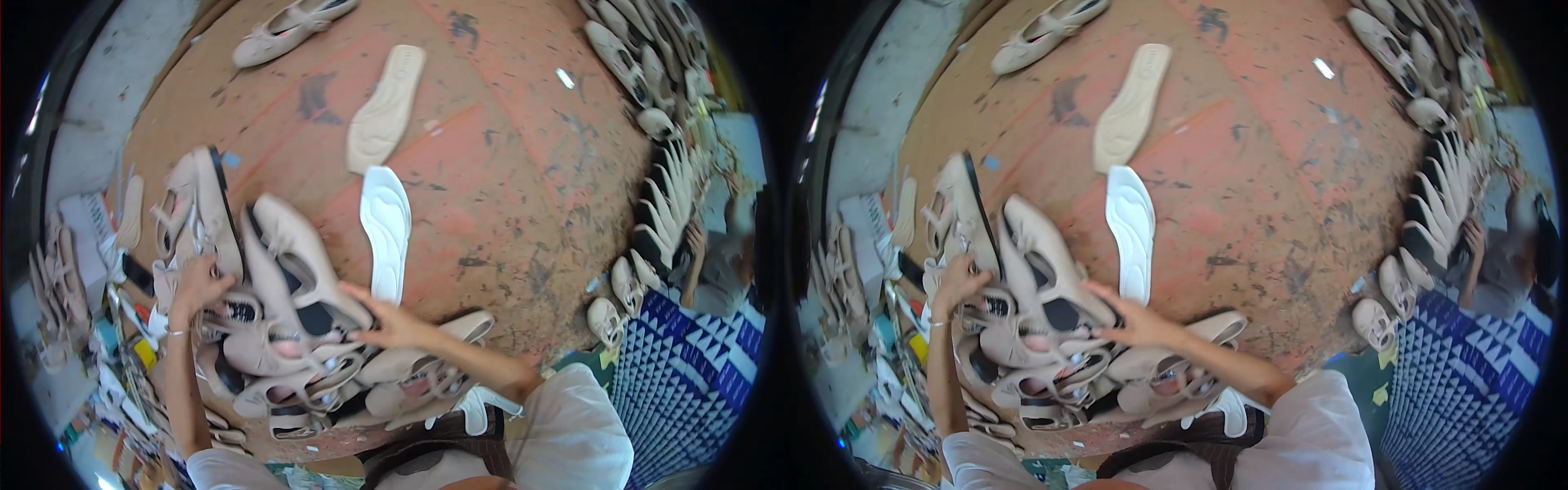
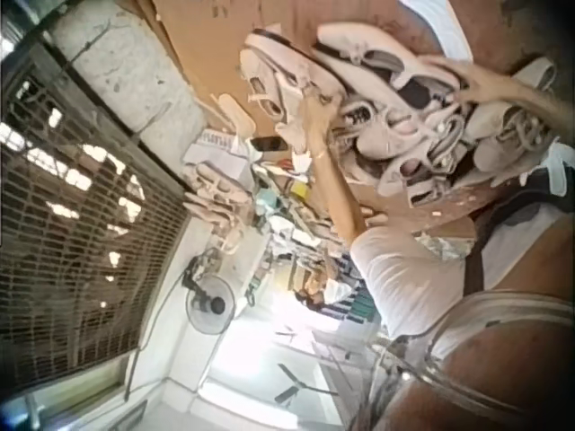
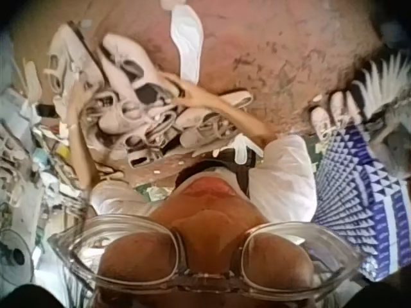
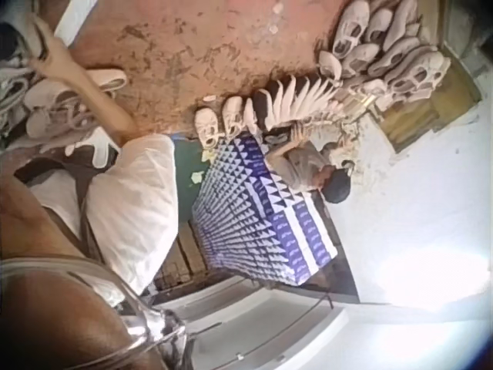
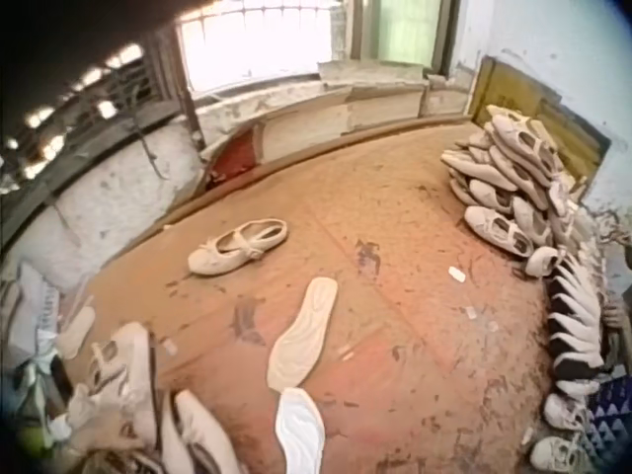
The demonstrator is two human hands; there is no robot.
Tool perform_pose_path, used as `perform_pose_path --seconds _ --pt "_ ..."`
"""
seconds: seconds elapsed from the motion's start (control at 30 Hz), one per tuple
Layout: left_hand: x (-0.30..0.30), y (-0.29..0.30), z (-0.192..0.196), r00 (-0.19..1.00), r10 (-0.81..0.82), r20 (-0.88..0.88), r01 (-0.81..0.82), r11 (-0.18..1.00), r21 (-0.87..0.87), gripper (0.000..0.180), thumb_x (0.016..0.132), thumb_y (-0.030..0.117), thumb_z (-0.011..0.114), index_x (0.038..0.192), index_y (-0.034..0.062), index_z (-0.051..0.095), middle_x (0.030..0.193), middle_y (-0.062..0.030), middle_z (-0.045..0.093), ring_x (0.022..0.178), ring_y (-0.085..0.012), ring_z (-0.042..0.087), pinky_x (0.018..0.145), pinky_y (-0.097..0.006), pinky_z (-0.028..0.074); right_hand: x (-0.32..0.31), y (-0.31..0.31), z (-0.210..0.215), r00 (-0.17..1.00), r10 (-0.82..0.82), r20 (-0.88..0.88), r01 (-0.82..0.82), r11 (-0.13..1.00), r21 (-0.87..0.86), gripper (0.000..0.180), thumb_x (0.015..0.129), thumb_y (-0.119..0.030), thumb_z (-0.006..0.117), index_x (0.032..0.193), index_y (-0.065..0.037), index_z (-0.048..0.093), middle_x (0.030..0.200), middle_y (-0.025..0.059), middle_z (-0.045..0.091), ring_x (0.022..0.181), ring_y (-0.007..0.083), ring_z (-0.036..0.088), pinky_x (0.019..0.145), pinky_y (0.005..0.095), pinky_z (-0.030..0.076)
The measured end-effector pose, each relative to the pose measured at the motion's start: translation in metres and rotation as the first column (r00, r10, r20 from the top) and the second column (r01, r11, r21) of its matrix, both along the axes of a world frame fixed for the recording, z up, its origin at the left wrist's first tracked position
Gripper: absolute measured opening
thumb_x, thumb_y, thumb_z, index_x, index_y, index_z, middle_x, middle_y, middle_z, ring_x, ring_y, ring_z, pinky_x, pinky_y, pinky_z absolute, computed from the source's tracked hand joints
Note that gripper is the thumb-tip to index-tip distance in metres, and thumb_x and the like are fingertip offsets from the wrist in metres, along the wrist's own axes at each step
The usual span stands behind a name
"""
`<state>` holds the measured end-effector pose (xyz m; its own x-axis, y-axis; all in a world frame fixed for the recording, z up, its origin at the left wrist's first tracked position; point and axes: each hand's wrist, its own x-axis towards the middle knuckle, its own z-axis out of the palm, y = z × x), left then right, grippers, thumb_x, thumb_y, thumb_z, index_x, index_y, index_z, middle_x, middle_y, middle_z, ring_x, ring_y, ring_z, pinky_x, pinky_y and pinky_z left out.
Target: The person repeatedly picks up a shoe, inserts an insole by hand, presses it down, and wipes the exterior with a cloth before setting it aside.
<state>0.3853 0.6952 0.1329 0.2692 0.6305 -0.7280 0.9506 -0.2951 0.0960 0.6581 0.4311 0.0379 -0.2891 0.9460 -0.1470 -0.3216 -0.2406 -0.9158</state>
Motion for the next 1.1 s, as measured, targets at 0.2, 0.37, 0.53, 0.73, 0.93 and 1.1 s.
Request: perform_pose_path --seconds 0.2,0.37,0.53,0.73,0.93,1.1 --pt "-0.126 -0.041 0.044 0.93 0.019 -0.367 -0.047 0.997 -0.067 0.057 0.079 0.045 0.072 0.116 0.0033 0.061 0.098 -0.0245 0.069 0.097 -0.0406 0.066 0.084 -0.048 0.052 -0.04 0.065 0.019 0.667 0.562 0.489 -0.665 0.745 0.051 0.043 0.088 -0.029 0.071 0.128 -0.013 0.063 0.107 0.0166 0.071 0.091 0.0311 0.069 0.075 0.0396 0.055" --pt "-0.143 0.007 0.058 0.92 0.355 -0.164 -0.307 0.916 0.259 0.046 0.085 0.032 0.072 0.12 0.0045 0.061 0.089 -0.0182 0.068 0.083 -0.035 0.066 0.076 -0.043 0.053 0.072 0.319 -0.01 0.205 -0.66 0.722 0.035 0.742 0.669 0.022 0.078 -0.002 0.058 0.098 0.0 0.065 0.093 0.0229 0.066 0.087 0.0407 0.064 0.075 0.0489 0.053" --pt "-0.125 0.082 -0.02 0.98 -0.112 0.162 -0.033 0.718 0.696 0.032 0.085 0.018 0.07 0.113 0.0051 0.063 0.114 -0.0163 0.062 0.11 -0.0366 0.058 0.089 -0.045 0.049 0.18 0.474 -0.049 -0.146 -0.689 0.71 -0.044 0.721 0.691 0.068 0.073 -0.003 0.068 0.138 -0.002 0.05 0.114 0.028 0.065 0.105 0.046 0.061 0.087 0.0426 0.053" --pt "-0.137 0.082 -0.046 0.994 0.113 0.009 -0.099 0.824 0.558 0.034 0.075 0.024 0.079 0.099 0.0026 0.068 0.089 -0.0186 0.069 0.088 -0.0369 0.067 0.076 -0.046 0.051 -0.002 0.323 0.041 0.327 -0.454 0.829 -0.022 0.873 0.486 0.011 0.077 -0.014 0.072 0.083 -0.004 0.073 0.084 0.0173 0.069 0.079 0.0308 0.069 0.074 0.0407 0.055" --pt "-0.227 0.047 0.038 0.955 0.115 0.274 -0.267 0.734 0.625 0.033 0.08 0.016 0.076 0.105 -0.0011 0.063 0.077 -0.0042 0.056 0.072 -0.0141 0.052 0.069 -0.028 0.045 0.033 0.188 0.081 0.29 -0.568 0.77 0.182 0.823 0.538 0.024 0.085 -0.024 0.069 0.076 -0.002 0.07 0.067 0.0121 0.067 0.063 0.0289 0.067 0.063 0.0425 0.052" --pt "-0.288 -0.099 0.113 0.926 0.223 0.303 -0.377 0.543 0.75 0.028 0.089 0.013 0.074 0.111 -0.0022 0.064 0.091 -0.0022 0.063 0.082 -0.009 0.057 0.075 -0.024 0.048 0.131 0.247 -0.036 -0.26 -0.223 0.939 0.512 0.793 0.33 0.119 0.07 -0.081 0.063 0.14 0.011 0.035 0.127 0.0334 0.053 0.12 0.0473 0.053 0.098 0.0519 0.045"
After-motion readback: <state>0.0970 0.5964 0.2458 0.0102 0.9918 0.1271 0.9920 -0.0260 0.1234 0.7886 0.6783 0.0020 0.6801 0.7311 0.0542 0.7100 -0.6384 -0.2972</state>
